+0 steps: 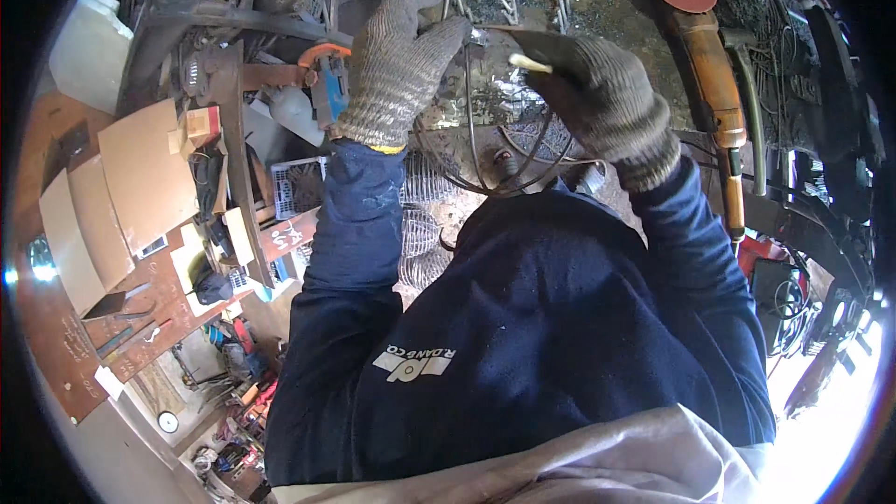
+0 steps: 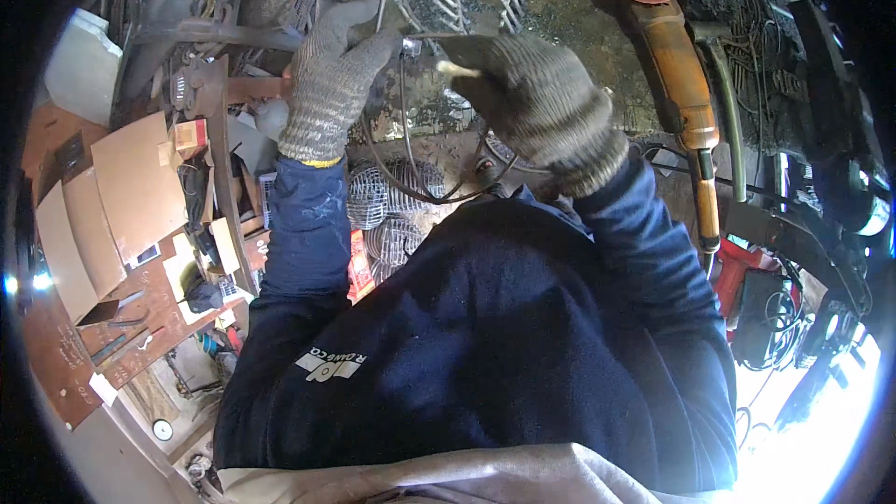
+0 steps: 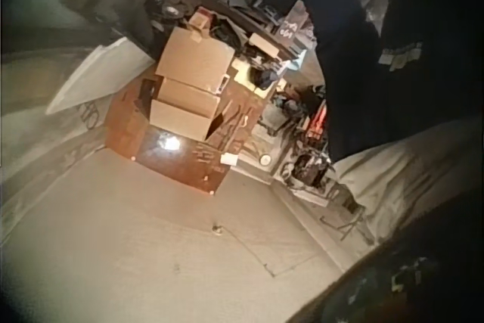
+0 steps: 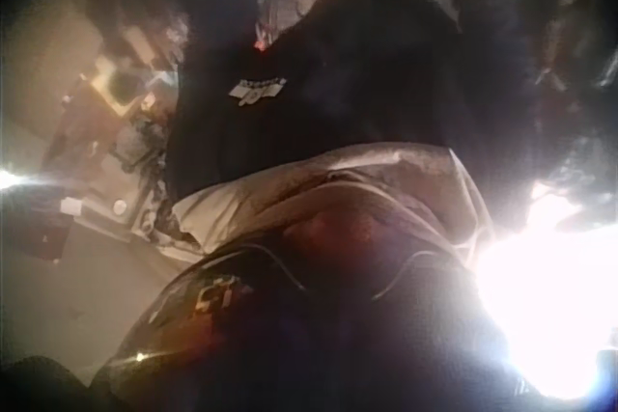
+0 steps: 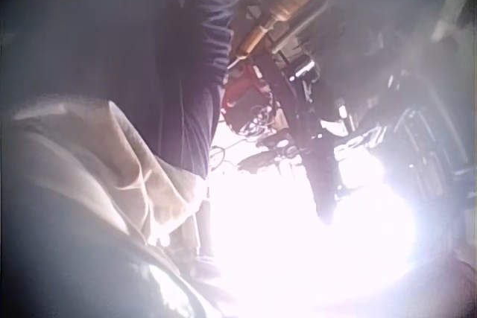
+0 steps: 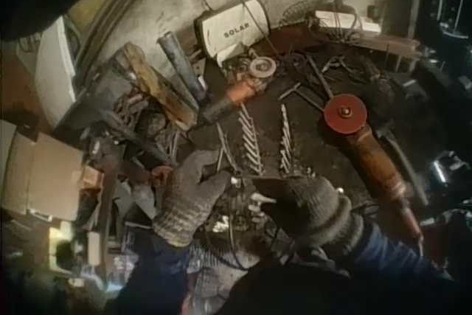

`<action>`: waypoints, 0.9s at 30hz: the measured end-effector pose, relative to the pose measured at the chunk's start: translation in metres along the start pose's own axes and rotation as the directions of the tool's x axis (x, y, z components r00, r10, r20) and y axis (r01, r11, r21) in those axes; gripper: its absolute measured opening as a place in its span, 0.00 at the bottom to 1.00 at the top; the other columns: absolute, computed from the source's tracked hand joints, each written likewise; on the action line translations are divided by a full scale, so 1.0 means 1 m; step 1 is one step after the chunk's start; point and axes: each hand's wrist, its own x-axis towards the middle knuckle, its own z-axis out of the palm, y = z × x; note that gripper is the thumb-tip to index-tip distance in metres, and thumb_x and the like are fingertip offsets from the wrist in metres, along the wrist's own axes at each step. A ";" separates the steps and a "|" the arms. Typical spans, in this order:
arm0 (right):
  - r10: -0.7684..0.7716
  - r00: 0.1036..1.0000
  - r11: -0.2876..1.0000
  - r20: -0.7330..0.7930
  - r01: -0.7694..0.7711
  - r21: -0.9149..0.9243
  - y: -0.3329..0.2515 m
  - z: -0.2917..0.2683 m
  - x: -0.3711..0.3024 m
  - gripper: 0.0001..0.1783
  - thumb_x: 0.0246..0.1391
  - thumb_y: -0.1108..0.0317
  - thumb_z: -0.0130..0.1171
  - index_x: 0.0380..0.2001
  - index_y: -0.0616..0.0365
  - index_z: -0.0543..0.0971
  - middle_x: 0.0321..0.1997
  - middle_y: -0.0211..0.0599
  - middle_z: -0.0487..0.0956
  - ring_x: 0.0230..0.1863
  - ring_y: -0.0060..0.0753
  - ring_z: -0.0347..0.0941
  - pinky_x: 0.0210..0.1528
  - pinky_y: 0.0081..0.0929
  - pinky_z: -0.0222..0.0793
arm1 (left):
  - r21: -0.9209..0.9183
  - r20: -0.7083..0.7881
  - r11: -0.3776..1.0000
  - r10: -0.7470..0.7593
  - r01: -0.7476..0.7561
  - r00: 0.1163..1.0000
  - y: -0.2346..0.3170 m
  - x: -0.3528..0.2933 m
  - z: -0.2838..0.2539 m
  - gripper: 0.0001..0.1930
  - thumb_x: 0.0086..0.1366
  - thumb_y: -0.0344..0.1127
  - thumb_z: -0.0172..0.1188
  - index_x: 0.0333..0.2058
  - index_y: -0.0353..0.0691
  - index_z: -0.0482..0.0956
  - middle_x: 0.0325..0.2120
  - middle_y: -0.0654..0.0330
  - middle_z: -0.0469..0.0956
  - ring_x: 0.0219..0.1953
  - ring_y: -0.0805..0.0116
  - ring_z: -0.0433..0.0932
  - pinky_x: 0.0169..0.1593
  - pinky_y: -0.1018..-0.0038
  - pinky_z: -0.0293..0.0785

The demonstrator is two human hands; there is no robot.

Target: The person welds a metal wire structure on a workbench, then handles a large metal pipe and marks it using a piece of chalk.

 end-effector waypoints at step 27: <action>0.243 0.952 0.913 0.186 -0.289 0.288 0.014 0.040 0.023 0.17 0.66 0.59 0.61 0.54 0.54 0.82 0.43 0.43 0.85 0.44 0.45 0.84 0.46 0.38 0.78 | -0.017 0.005 0.992 0.126 -0.126 0.992 -0.013 -0.003 -0.002 0.19 0.65 0.37 0.67 0.52 0.37 0.81 0.38 0.55 0.86 0.38 0.69 0.84 0.42 0.72 0.80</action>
